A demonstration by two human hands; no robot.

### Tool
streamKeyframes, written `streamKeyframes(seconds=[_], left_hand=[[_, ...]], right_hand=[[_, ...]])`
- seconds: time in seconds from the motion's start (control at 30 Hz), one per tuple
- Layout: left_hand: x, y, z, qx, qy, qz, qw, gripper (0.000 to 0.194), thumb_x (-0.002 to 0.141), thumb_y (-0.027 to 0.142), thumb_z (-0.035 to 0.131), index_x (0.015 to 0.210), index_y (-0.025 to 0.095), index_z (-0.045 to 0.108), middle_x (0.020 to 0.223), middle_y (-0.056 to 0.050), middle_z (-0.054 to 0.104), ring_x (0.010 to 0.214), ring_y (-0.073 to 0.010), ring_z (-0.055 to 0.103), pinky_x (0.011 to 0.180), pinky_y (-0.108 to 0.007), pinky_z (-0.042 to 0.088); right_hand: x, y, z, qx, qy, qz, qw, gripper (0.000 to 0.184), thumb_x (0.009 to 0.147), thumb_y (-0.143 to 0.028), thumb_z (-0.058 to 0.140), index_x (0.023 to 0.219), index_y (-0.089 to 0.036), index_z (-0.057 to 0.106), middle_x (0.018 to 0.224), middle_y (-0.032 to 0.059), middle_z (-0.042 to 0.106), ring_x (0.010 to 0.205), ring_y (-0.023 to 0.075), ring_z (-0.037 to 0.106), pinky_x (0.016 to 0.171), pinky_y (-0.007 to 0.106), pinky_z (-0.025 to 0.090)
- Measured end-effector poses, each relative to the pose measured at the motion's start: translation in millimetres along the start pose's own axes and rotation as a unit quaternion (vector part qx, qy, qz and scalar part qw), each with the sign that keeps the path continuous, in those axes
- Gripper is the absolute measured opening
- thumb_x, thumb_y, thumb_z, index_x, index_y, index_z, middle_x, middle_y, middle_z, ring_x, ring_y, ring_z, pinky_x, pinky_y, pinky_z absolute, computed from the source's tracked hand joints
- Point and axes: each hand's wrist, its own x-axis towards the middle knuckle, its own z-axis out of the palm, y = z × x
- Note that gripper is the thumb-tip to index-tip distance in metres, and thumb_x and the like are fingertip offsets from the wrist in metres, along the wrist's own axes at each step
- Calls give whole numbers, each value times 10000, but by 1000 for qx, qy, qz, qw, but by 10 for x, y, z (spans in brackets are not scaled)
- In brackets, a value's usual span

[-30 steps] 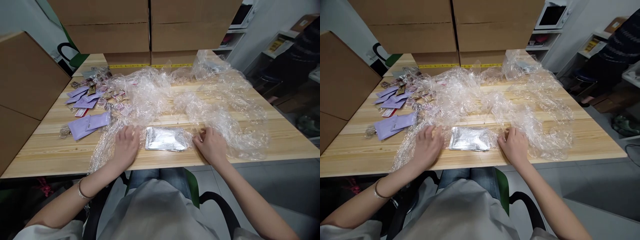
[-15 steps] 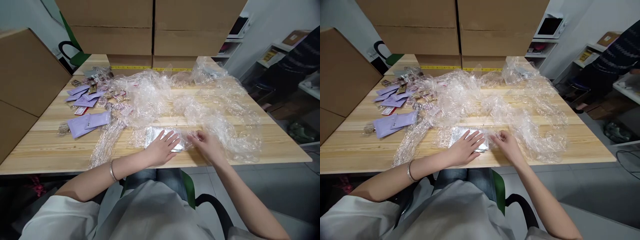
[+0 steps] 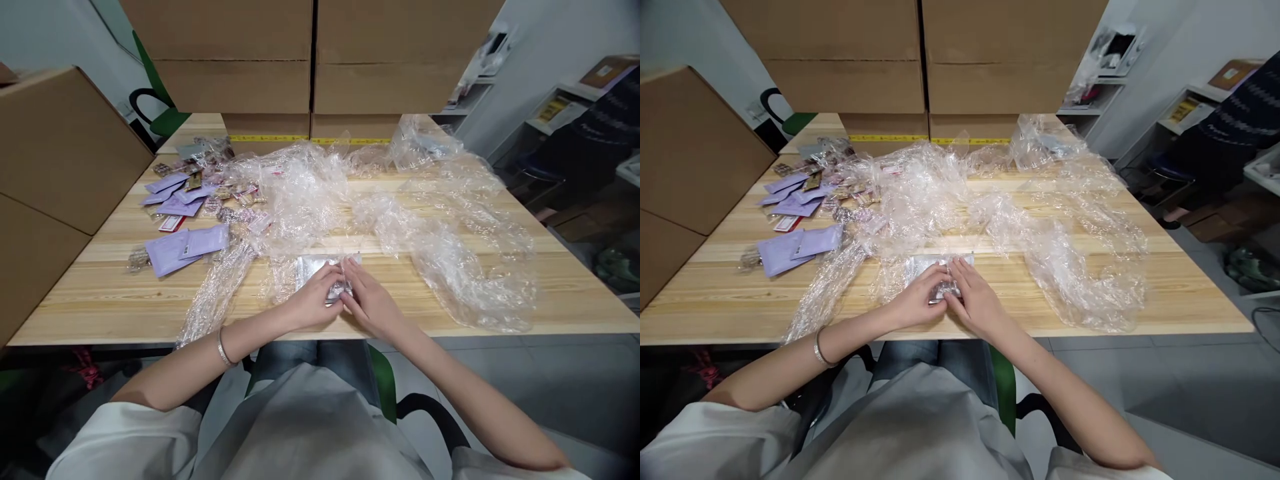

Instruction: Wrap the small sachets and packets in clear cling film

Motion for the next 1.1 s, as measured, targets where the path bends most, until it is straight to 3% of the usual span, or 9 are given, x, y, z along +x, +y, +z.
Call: streamKeyframes(seconds=[0.13,0.27,0.37,0.47,0.67,0.73,0.83,1.0,1.1], left_hand=[[-262,118,-321,171,51,30,984,170,879,216,534,1014,162,624,1049,-129,626,1065,-271,584,913,-438,480],[-572,219,-744,210,-113,-90,967,355,977,302,432,707,177,625,645,-33,609,621,-170,566,627,-300,402],[-745,229,-909,142,-186,-223,946,455,1019,401,369,763,193,684,701,-25,685,620,-165,606,601,-273,377],[-841,215,-894,122,-165,-280,938,438,1024,455,348,997,221,718,884,-43,743,760,-204,664,656,-280,406],[-864,207,-613,99,-48,-349,931,470,968,567,437,1025,167,677,740,-30,661,680,-202,626,623,-296,446],[-825,199,-495,90,23,-320,943,408,1007,451,399,1152,165,652,911,-67,692,844,-214,660,750,-330,513],[-722,155,-296,177,86,-201,960,426,995,214,363,1388,149,513,1282,-160,616,1226,-267,573,1014,-445,480],[-528,39,-49,270,-21,-30,962,530,963,60,280,1489,76,350,1522,-209,435,1466,-261,341,1182,-487,344],[-472,33,-53,272,-88,-19,958,552,1010,257,364,1506,22,300,1562,-234,358,1499,-280,255,1222,-460,273]], right_hand=[[-14,5,29,-68,-21,-35,997,839,918,-619,522,1540,-93,321,1558,229,362,1485,353,251,1161,564,342],[-1,69,115,-135,-24,-54,989,780,950,-560,509,1521,-54,346,1529,261,392,1469,362,289,1151,537,369],[22,105,161,-182,-17,-65,981,641,1002,-428,467,1474,0,401,1475,291,449,1427,367,373,1126,509,412],[31,105,164,-210,-5,-77,975,600,1012,-373,457,1454,30,412,1450,297,476,1396,363,424,1108,483,441],[-31,75,122,-227,4,-102,968,514,1010,-299,469,1419,12,456,1438,322,476,1375,377,451,1065,489,476],[-65,54,121,-231,-2,-113,966,457,1001,-249,483,1388,-7,489,1444,328,464,1388,386,429,1057,503,476],[-106,18,141,-239,4,-120,964,431,981,-200,511,1374,-22,497,1444,331,462,1405,399,398,1047,516,477],[-133,-1,173,-223,22,-129,966,438,983,-241,516,1367,-30,506,1432,324,480,1412,403,384,1049,528,473],[-140,13,170,-199,3,-126,972,472,993,-264,499,1413,-51,479,1462,295,463,1423,388,373,1073,541,452]])
